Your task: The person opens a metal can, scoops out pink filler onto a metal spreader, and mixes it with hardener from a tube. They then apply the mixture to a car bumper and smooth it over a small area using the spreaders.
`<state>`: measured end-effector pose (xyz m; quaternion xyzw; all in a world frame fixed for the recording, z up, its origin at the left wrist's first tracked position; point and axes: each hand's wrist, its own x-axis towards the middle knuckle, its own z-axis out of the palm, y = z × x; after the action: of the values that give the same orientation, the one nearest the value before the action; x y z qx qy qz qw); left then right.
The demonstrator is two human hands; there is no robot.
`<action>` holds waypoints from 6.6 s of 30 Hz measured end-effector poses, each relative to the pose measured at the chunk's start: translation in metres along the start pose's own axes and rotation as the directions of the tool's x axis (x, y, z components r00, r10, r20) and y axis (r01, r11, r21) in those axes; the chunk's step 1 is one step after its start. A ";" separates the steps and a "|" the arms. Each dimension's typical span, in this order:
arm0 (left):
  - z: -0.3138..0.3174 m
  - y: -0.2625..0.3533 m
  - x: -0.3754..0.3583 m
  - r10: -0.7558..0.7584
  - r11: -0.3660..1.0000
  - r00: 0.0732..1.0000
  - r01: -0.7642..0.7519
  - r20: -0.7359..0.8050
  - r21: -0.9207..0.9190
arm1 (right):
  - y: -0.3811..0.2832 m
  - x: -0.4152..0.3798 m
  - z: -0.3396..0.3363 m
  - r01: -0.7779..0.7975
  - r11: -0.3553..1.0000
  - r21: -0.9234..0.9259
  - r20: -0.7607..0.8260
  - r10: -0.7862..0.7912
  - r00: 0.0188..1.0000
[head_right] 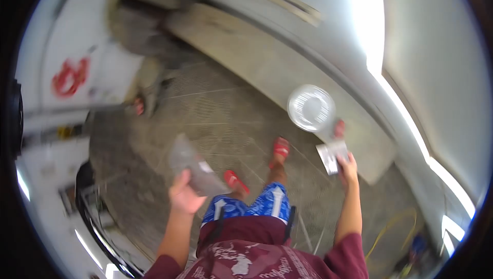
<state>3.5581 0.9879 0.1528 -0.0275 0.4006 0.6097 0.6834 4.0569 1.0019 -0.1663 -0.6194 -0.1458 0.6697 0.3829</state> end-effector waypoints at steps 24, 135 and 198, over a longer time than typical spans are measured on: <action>-0.226 0.096 -0.472 0.744 0.538 0.455 -0.842 -0.490 0.035 | 0.020 -0.525 0.620 0.799 0.563 -0.210 0.900 0.430 -0.067; -0.164 0.004 -0.557 0.772 -0.048 0.147 -0.957 -0.619 -0.287 | 0.048 -0.648 0.673 -0.037 0.296 0.954 -0.123 0.277 -0.953; -0.216 0.027 -0.557 0.726 -0.059 -0.280 -0.935 -0.628 0.348 | 0.041 -0.766 0.623 -0.003 -0.099 0.995 0.067 0.698 -0.713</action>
<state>3.4595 0.4294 0.3421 -0.0501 0.4123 0.8904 -0.1861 3.4109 0.6173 0.4743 -0.5668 0.8130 0.0904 -0.0979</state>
